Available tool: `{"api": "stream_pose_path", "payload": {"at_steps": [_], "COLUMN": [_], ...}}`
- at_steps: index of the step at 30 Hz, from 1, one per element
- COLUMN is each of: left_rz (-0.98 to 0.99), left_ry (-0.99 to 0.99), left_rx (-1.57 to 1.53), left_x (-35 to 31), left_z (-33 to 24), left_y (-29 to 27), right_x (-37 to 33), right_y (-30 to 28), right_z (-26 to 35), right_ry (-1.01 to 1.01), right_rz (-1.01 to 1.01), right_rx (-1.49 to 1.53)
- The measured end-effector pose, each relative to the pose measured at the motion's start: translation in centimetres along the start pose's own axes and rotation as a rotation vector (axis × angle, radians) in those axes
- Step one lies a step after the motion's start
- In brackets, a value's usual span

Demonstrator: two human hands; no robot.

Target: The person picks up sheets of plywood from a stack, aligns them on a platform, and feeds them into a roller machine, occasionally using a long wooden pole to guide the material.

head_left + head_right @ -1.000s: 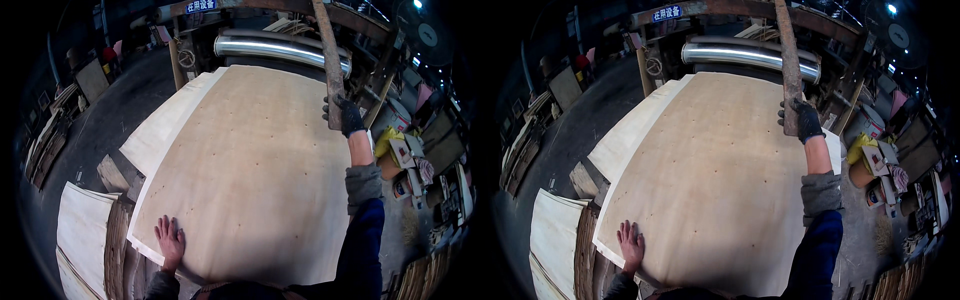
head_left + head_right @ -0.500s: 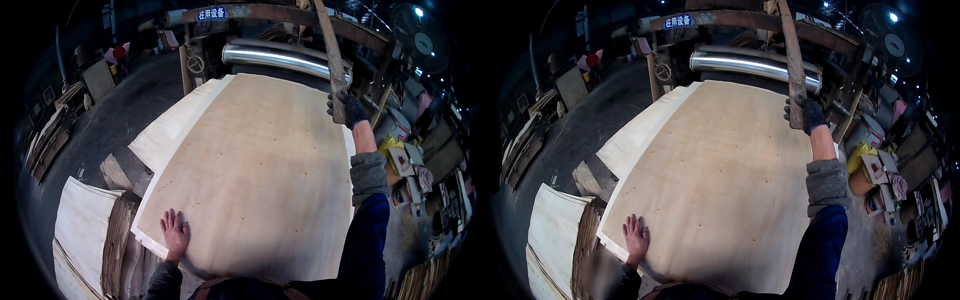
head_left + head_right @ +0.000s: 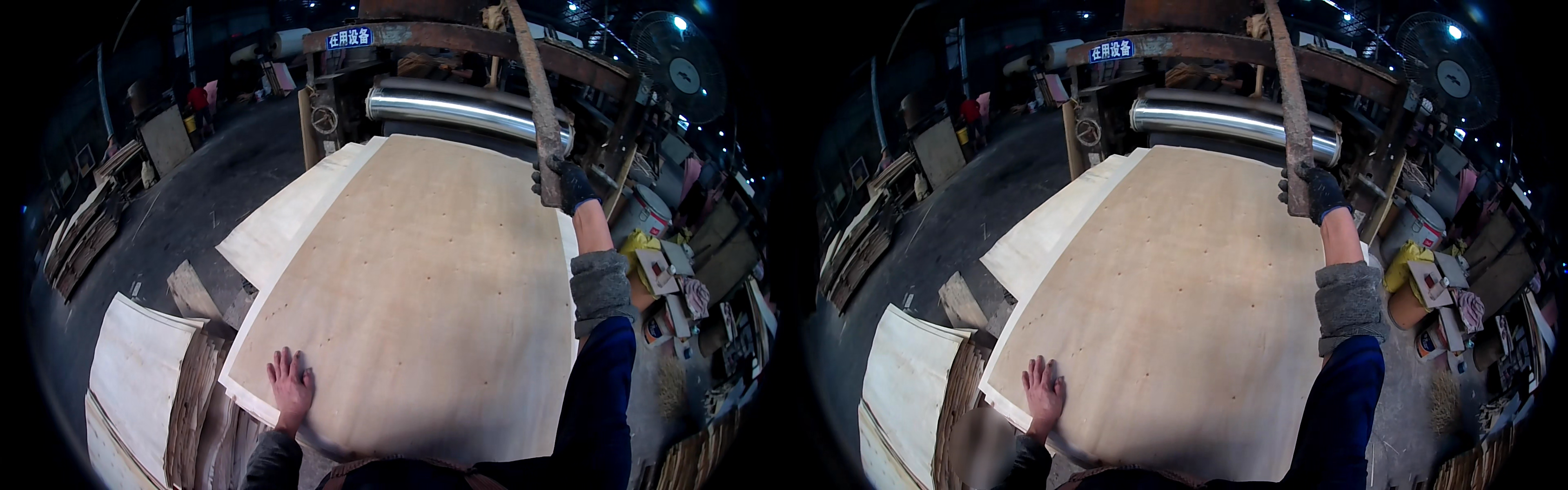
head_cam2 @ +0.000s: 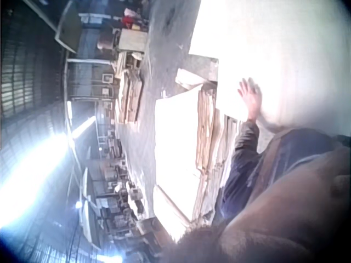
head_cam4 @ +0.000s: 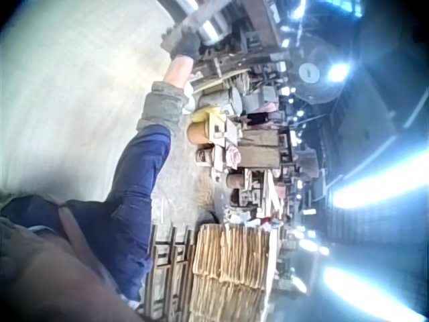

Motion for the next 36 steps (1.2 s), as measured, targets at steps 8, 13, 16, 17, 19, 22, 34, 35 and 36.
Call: {"api": "stream_pose_path", "payload": {"at_steps": [8, 13, 16, 17, 19, 22, 34, 35, 36], "left_rz": [-0.004, -0.002, 0.003, 0.003, 0.001, -0.008, -0.044, -0.046, -0.047], "left_ry": [-0.006, -0.007, -0.010, -0.014, -0.017, -0.012, 0.009, 0.012, 0.016], "left_rx": [0.012, 0.007, 0.001, 0.002, 0.001, -0.008, -0.012, -0.015, -0.019], "left_x": [-0.1, -0.1, -0.1, -0.1, -0.1, 0.0, -0.2, -0.2, -0.1], "left_z": [0.0, 0.1, -0.1, 0.0, -0.1, -0.3, 0.3, 0.4, 0.3], "left_y": [0.2, 0.2, 0.1, 0.1, 0.1, -0.2, 0.3, 0.4, 0.6], "right_x": [0.2, 0.4, 0.7, 0.7, 0.7, 0.1, -12.2, -13.2, -14.2], "right_y": [0.6, 1.1, 1.0, 1.1, 1.1, 1.0, -1.9, -2.4, -2.7], "right_z": [0.3, 0.3, 0.1, 0.0, 0.0, -0.2, -2.4, -2.1, -1.9], "right_ry": [0.009, 0.013, 0.011, 0.010, 0.005, -0.022, -0.056, -0.056, -0.056], "right_rz": [0.020, 0.019, -0.006, -0.003, 0.002, 0.082, -0.048, -0.048, -0.049], "right_rx": [0.007, -0.008, 0.006, 0.004, -0.001, -0.003, -0.125, -0.123, -0.122]}}
Point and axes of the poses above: each hand's wrist, its own x-axis towards the middle knuckle, its own y-axis out of the palm, z = x × y, the point moved 3 cm from there along x, towards the middle knuckle, and after that the axes turned 8 degrees about -y, right-handed, at the moved point
